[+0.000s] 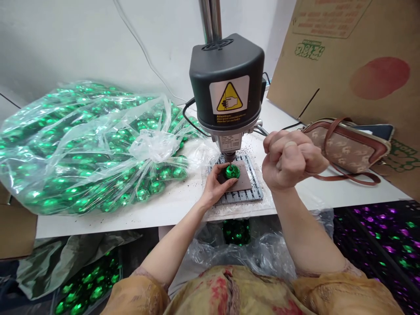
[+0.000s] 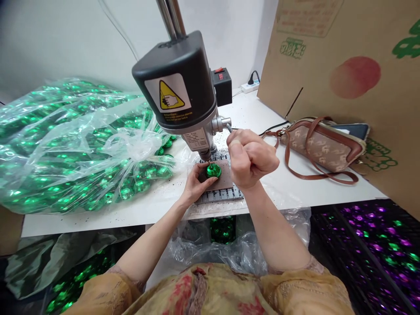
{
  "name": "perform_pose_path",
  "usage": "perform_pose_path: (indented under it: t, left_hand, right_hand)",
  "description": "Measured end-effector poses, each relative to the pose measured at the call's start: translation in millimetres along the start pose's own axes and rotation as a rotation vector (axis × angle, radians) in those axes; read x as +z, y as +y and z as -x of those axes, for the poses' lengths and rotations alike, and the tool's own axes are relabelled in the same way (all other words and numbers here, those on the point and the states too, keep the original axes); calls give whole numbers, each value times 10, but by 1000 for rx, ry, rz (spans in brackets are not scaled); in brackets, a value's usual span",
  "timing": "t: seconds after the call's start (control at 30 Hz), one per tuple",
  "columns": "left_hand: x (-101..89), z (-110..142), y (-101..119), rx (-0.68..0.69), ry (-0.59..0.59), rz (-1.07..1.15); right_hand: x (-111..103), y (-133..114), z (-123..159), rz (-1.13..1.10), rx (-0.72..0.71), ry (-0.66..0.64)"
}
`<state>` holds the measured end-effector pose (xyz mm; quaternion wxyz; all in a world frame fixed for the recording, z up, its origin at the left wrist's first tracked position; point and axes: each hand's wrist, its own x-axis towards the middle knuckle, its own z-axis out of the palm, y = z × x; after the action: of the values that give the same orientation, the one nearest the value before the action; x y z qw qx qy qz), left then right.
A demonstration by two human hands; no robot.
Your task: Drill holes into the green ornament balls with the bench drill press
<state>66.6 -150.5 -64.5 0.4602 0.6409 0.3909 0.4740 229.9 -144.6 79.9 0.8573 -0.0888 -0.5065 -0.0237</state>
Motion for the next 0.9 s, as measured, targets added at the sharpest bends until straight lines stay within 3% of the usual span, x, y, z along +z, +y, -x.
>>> perform_pose_path:
  t: [0.2,0.3,0.4,0.43,0.57,0.63,0.8,0.83,0.9]
  left_hand:
    - [22,3,11,-2,29,6]
    - [30,-6,11,5,36,-20]
    - [30,-28,36,-1,56,-44]
    - [30,-26,59,1,75,-55]
    - [58,150,243,82,195,-179]
    - [100,372,353,155,115,-229]
    - [154,899,462,406,-471,-324]
    - [106,896,452,440,-512,-347]
    - [-90,709,417,442,-440,-412]
  right_hand:
    - [-82,5,123,-20,-23,-48]
    - [-42,-32,79,27,49,21]
    - [88,-74,-153,89,187,67]
    - [139,-79,-256,124,326,54]
    - [287,-47,-597,140,489,-37]
    - [312,-22,-657,135,524,-43]
    - [304,-4,-609,93,481,27]
    - [302,-7,-599,95,479,26]
    - [302,-14,-592,94,488,24]
